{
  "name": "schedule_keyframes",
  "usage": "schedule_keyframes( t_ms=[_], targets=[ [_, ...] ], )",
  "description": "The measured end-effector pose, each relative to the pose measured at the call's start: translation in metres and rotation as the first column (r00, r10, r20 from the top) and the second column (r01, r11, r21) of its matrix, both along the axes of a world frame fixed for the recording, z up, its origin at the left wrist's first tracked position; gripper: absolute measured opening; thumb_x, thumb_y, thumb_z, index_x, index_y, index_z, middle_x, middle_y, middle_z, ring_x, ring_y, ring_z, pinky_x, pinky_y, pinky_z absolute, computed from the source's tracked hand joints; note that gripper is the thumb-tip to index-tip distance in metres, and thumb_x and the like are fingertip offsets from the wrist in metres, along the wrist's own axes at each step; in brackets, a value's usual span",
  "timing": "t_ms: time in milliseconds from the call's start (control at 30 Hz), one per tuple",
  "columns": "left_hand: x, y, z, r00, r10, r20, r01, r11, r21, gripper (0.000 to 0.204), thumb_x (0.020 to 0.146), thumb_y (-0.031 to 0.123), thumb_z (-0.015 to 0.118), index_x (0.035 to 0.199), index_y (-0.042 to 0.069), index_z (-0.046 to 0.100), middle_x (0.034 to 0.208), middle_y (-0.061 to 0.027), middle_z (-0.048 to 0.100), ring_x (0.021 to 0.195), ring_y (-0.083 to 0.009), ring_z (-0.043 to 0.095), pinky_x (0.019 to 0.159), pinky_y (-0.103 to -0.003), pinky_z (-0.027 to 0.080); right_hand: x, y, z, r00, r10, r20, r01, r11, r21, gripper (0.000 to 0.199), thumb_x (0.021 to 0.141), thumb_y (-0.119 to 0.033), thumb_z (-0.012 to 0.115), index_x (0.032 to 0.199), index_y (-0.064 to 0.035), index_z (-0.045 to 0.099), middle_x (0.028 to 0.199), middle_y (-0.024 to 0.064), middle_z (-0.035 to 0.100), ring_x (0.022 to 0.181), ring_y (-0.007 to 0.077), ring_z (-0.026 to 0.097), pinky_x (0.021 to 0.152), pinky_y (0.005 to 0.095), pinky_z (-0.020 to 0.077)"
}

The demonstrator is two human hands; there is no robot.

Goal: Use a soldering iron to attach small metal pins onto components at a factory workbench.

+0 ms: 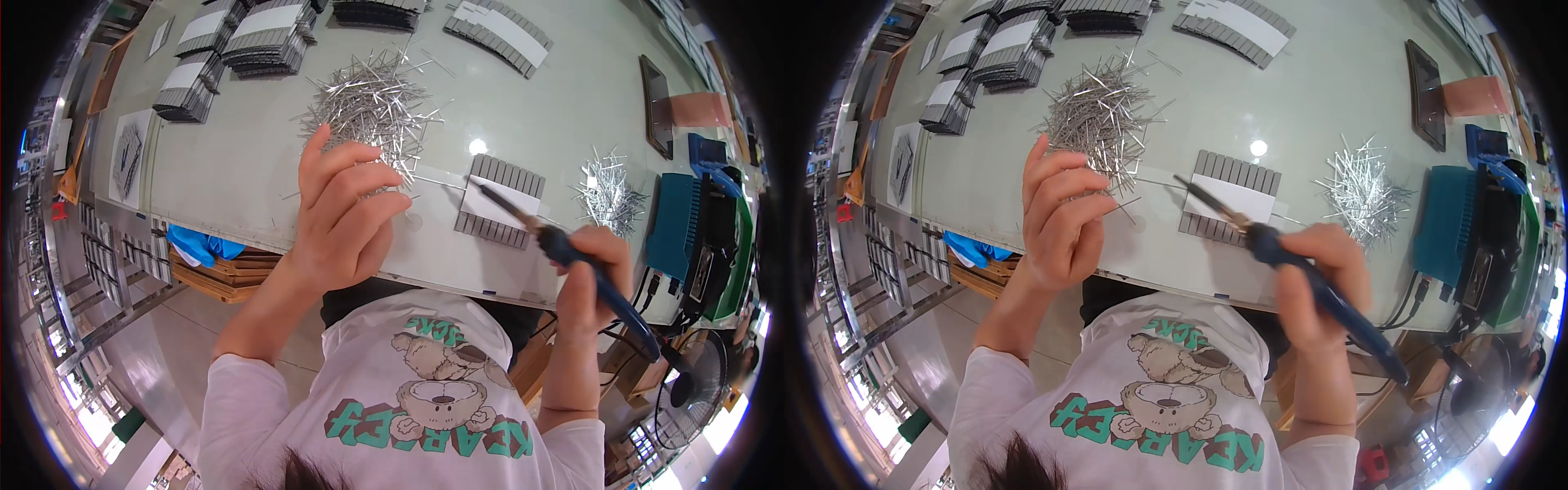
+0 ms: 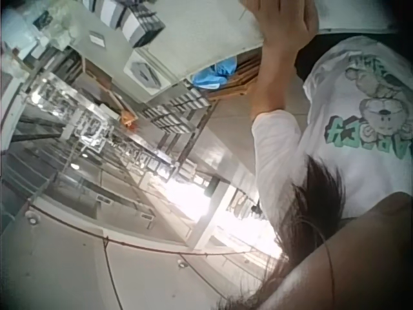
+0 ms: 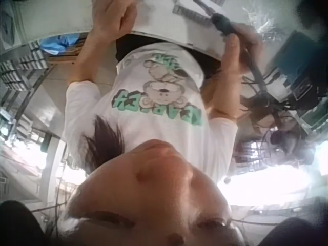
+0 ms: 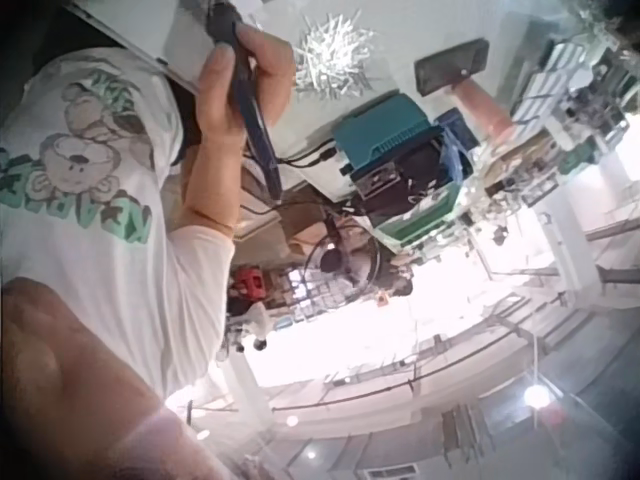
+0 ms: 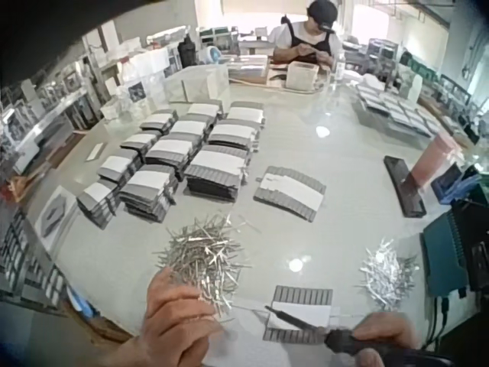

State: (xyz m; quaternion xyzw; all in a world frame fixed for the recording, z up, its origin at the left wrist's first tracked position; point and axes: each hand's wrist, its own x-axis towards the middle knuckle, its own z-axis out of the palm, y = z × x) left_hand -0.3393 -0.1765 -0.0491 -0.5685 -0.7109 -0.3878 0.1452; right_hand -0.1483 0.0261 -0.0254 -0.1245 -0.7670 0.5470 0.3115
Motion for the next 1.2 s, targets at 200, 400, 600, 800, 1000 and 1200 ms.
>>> schedule_keyframes(
  t_ms=[200, 400, 600, 800, 1000, 1200],
  targets=[
    [0.010, 0.002, 0.006, 0.998, 0.033, -0.058, -0.041, 0.991, -0.131, 0.028, 0.070, 0.004, 0.062, 0.097, 0.009, 0.064, 0.103, -0.0052, 0.057, 0.107, -0.0289, 0.050, 0.108, -0.054, 0.021, 0.030, 0.027, -0.017, 0.909, -0.346, -0.234, 0.309, 0.934, -0.181, 0.047, 0.098, -0.042, 0.042, 0.114, 0.0021, 0.048, 0.072, 0.0087, 0.053, 0.064, 0.0150, 0.052, 0.057, 0.0277, 0.0428],
    [0.025, 0.024, 0.017, 0.996, 0.003, -0.088, -0.034, 0.933, -0.359, 0.044, 0.075, 0.029, 0.071, 0.113, 0.009, 0.060, 0.123, -0.0071, 0.051, 0.122, -0.0336, 0.040, 0.107, -0.060, 0.019, 0.069, 0.033, -0.043, 0.852, -0.467, -0.235, 0.512, 0.835, 0.199, 0.049, 0.095, -0.044, 0.049, 0.117, -0.0005, 0.048, 0.081, 0.0089, 0.053, 0.063, 0.0146, 0.051, 0.058, 0.0265, 0.0420],
    [0.030, 0.061, 0.016, 0.988, -0.144, -0.062, 0.104, 0.897, -0.429, 0.068, 0.072, 0.046, 0.070, 0.124, 0.005, 0.055, 0.135, -0.0070, 0.047, 0.133, -0.0365, 0.031, 0.107, -0.063, 0.016, 0.069, 0.030, -0.044, 0.871, -0.449, -0.200, 0.481, 0.863, 0.155, 0.049, 0.093, -0.047, 0.051, 0.116, -0.0031, 0.048, 0.081, 0.0083, 0.053, 0.063, 0.0140, 0.049, 0.060, 0.0264, 0.0403],
    [0.037, 0.068, 0.014, 0.978, -0.201, -0.047, 0.151, 0.853, -0.499, 0.075, 0.071, 0.047, 0.070, 0.129, 0.004, 0.050, 0.132, -0.0078, 0.050, 0.133, -0.0347, 0.032, 0.108, -0.062, 0.016, 0.067, 0.029, -0.041, 0.875, -0.444, -0.194, 0.469, 0.877, 0.107, 0.048, 0.093, -0.045, 0.053, 0.115, -0.0031, 0.047, 0.080, 0.0079, 0.052, 0.063, 0.0137, 0.050, 0.060, 0.0256, 0.0389],
    [0.058, 0.052, 0.024, 0.981, -0.194, 0.006, 0.165, 0.819, -0.549, 0.076, 0.071, 0.044, 0.071, 0.131, 0.004, 0.047, 0.132, -0.0116, 0.049, 0.132, -0.0363, 0.034, 0.106, -0.064, 0.017, 0.069, 0.033, -0.045, 0.889, -0.415, -0.195, 0.434, 0.899, 0.066, 0.047, 0.092, -0.043, 0.055, 0.114, -0.0021, 0.048, 0.087, 0.0081, 0.051, 0.065, 0.0133, 0.050, 0.060, 0.0258, 0.0393],
    [0.068, 0.044, 0.031, 0.987, -0.159, 0.037, 0.151, 0.797, -0.584, 0.080, 0.070, 0.045, 0.072, 0.133, 0.005, 0.044, 0.134, -0.0159, 0.046, 0.131, -0.0394, 0.033, 0.101, -0.069, 0.018, 0.064, 0.030, -0.044, 0.883, -0.427, -0.193, 0.449, 0.889, 0.089, 0.048, 0.093, -0.046, 0.052, 0.114, -0.0033, 0.049, 0.079, 0.0081, 0.053, 0.064, 0.0126, 0.049, 0.060, 0.0257, 0.0388]
  ],
)
